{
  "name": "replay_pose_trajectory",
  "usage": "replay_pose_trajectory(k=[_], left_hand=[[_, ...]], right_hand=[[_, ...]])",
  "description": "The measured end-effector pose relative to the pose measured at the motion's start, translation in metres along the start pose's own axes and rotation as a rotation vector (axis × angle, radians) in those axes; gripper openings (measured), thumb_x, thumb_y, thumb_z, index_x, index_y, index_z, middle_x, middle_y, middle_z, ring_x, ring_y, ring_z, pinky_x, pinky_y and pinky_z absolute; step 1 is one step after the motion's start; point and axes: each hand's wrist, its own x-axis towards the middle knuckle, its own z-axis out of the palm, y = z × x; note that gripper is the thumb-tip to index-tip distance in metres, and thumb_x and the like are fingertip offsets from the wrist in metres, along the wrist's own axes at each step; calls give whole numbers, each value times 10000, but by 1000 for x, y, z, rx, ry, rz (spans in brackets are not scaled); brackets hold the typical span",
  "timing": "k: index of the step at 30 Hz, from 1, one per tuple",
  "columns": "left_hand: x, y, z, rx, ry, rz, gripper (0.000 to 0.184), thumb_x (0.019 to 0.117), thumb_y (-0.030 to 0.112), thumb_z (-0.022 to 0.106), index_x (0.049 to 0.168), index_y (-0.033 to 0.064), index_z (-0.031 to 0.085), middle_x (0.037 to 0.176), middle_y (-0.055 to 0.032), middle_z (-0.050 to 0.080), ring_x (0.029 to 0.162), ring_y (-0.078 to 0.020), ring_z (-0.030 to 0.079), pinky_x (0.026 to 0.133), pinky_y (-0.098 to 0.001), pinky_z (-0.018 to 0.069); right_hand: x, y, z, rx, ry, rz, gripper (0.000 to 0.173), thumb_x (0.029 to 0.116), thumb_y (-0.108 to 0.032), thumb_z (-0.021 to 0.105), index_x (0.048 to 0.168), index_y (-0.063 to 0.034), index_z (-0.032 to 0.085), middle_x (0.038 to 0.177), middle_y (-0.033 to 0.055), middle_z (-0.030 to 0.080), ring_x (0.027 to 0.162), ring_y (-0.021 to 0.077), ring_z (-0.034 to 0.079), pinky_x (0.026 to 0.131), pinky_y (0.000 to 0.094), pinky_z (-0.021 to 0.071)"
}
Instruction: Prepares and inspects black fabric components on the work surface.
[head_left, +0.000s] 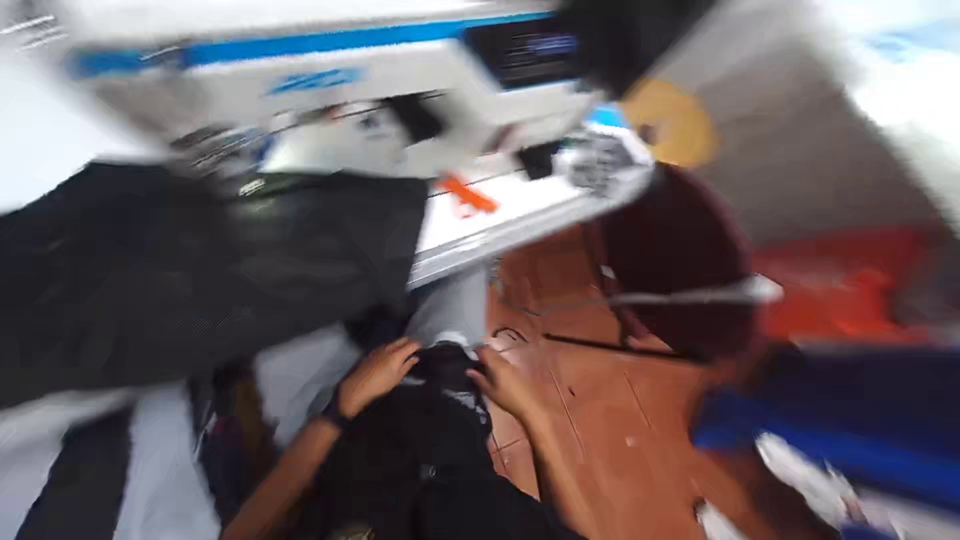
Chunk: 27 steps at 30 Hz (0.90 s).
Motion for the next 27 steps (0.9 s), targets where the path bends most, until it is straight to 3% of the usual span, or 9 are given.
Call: replay_pose_trajectory(k=[5, 9, 11, 15, 18, 20, 22, 25, 27], left_hand=[[-75, 17, -94, 21, -6, 142, 474, 1013, 304, 618, 1440, 103, 578, 1438, -163, 588, 1342, -351, 548, 1118, -575, 412], [-157, 18, -194, -95, 334, 430, 376, 1053, 332, 518, 1242, 75, 718, 1176, -52, 744, 1109, -133, 690, 1011, -358, 541], [-193, 2, -236, 74, 666, 209, 375, 1063, 332, 489, 1224, 84, 719, 1176, -44, 731, 1111, -129, 675, 1002, -355, 546], [-230, -23, -264, 282, 962, -723, 603, 1079, 439, 438, 1508, 15, 437, 1477, -266, 499, 1306, -478, 527, 1046, -658, 423], [-219, -63, -305, 233, 896, -1044, 839, 1037, 635, 320, 1551, -28, 334, 1452, -394, 445, 1276, -638, 465, 930, -795, 391], [-197, -81, -328, 269, 763, -941, 788, 1044, 593, 371, 1511, -40, 408, 1469, -412, 408, 1325, -655, 397, 938, -834, 354], [-158, -86, -329, 416, 651, -642, 700, 1050, 543, 412, 1521, 25, 430, 1526, -341, 399, 1411, -584, 347, 1030, -815, 299], [-98, -58, -302, 488, 555, -261, 734, 1042, 590, 356, 1595, 109, 341, 1638, -244, 294, 1525, -485, 210, 1141, -789, 143], [-87, -32, -286, 528, 561, -214, 749, 1040, 584, 336, 1602, 90, 309, 1628, -219, 326, 1497, -446, 307, 1127, -722, 270]], right_hand=[[29, -33, -85, -171, 20, -107, 531, 929, -384, 706, 1282, 9, 656, 1235, 246, 668, 1176, 430, 631, 997, 642, 498], [69, -135, -98, -171, 395, -438, 314, 1024, -225, 588, 1135, 52, 686, 1091, 227, 698, 1017, 311, 690, 891, 461, 576], [105, -192, -79, -125, 438, -651, 271, 1020, -208, 596, 1127, 16, 705, 1093, 206, 695, 1055, 286, 669, 922, 417, 556], [162, -265, -42, -437, 312, -705, 487, 1032, -451, 533, 1380, -125, 637, 1388, 223, 601, 1267, 449, 560, 985, 613, 461], [139, -276, -49, -582, 123, -772, 209, 1010, -167, 557, 1058, -39, 716, 992, 215, 699, 870, 421, 700, 652, 567, 559], [98, -264, -65, -564, -319, -901, 113, 935, -185, 649, 942, -112, 735, 795, 114, 687, 678, 320, 702, 517, 506, 572], [85, -262, -79, -486, -617, -983, 243, 941, -377, 668, 1073, -189, 747, 799, 22, 710, 677, 230, 714, 530, 452, 582], [105, -287, -78, -261, -315, -900, 365, 1032, -425, 557, 1207, -148, 717, 1094, 58, 734, 1000, 207, 712, 817, 411, 605], [134, -301, -48, -139, -16, -786, 390, 1043, -368, 564, 1280, -82, 682, 1277, 143, 673, 1199, 269, 639, 993, 432, 546]])
